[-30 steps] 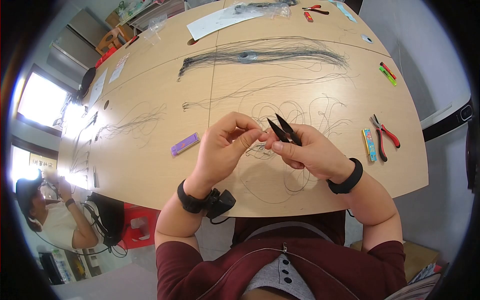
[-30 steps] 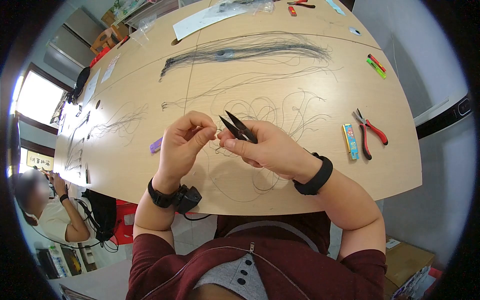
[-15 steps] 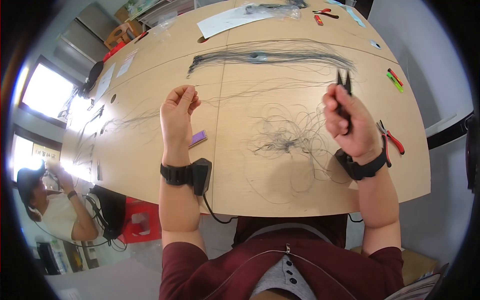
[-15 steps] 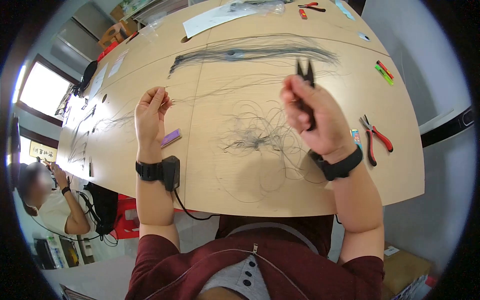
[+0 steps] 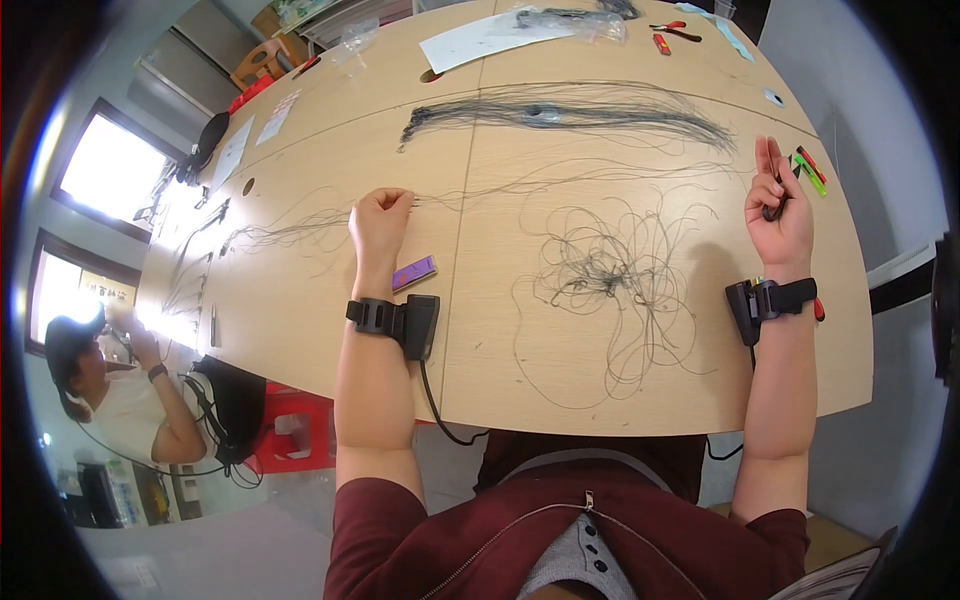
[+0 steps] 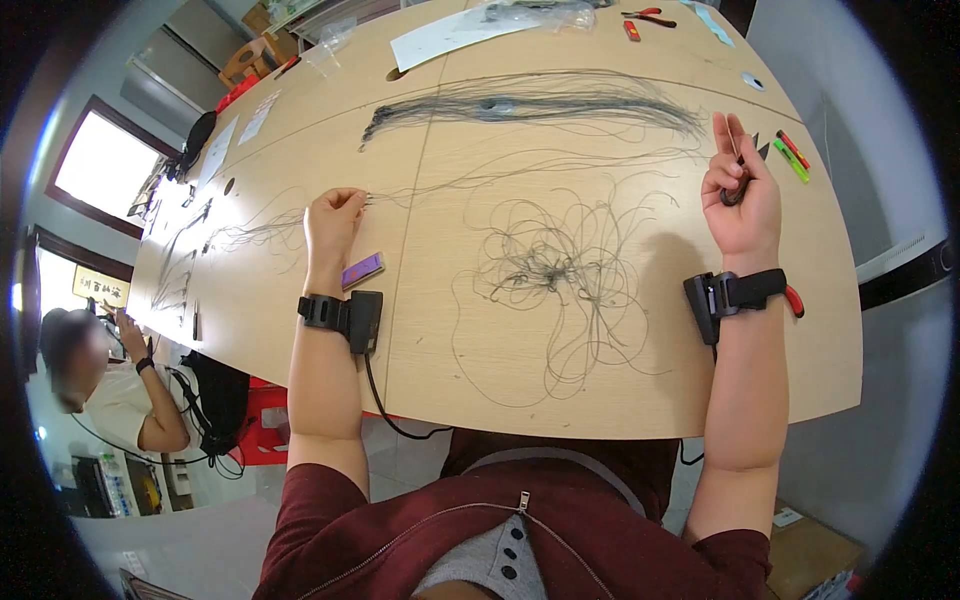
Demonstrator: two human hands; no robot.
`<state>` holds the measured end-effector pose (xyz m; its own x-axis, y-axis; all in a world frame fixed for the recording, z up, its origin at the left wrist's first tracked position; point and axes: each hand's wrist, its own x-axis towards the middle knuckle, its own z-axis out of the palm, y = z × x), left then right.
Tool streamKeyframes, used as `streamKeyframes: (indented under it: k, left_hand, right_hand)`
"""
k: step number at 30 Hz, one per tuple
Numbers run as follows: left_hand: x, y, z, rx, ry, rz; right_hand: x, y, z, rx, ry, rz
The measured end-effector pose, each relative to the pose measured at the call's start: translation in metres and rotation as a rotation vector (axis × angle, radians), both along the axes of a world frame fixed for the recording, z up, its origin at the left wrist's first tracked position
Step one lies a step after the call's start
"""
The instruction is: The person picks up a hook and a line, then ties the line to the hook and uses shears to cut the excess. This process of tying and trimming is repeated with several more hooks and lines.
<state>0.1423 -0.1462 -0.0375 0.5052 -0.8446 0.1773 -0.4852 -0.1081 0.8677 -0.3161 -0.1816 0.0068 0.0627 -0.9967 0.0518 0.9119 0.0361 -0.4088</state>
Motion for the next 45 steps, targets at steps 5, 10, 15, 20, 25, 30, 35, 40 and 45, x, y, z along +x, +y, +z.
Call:
streamKeyframes:
  k: [5, 10, 15, 20, 25, 30, 35, 40, 45]
  left_hand:
    - [0.004, -0.002, -0.007, 0.053, -0.097, 0.030]
    - [0.000, -0.001, -0.005, 0.039, -0.230, 0.068]
    - [-0.012, 0.005, 0.010, -0.034, -0.372, 0.007]
    - [-0.071, 0.028, 0.037, -0.109, -0.169, -0.547]
    - [-0.115, 0.053, 0.041, -0.053, -0.400, -0.945]
    - [-0.111, 0.058, 0.047, 0.097, -0.470, -1.106]
    - [-0.105, 0.063, 0.059, 0.258, -0.431, -1.111]
    - [-0.111, 0.070, 0.073, 0.334, -0.263, -1.069]
    - [-0.116, 0.074, 0.059, 0.218, -0.413, -1.235]
  right_hand:
    - [0.001, 0.000, 0.006, 0.144, 0.159, -0.137]
    - [0.012, 0.006, 0.011, 0.195, 0.377, -0.181]
    - [0.037, 0.028, 0.028, -0.063, 0.964, 0.031]
    - [0.066, 0.054, 0.025, -0.521, 1.614, 0.391]
    - [0.079, 0.065, 0.030, -0.593, 1.792, 0.533]
    - [0.082, 0.064, 0.025, -0.628, 1.790, 0.687]
    - [0.083, 0.067, 0.022, -0.683, 1.648, 0.735]
    - [0.082, 0.062, 0.021, -0.499, 1.625, 0.572]
    - [0.084, 0.063, 0.020, -0.495, 1.576, 0.568]
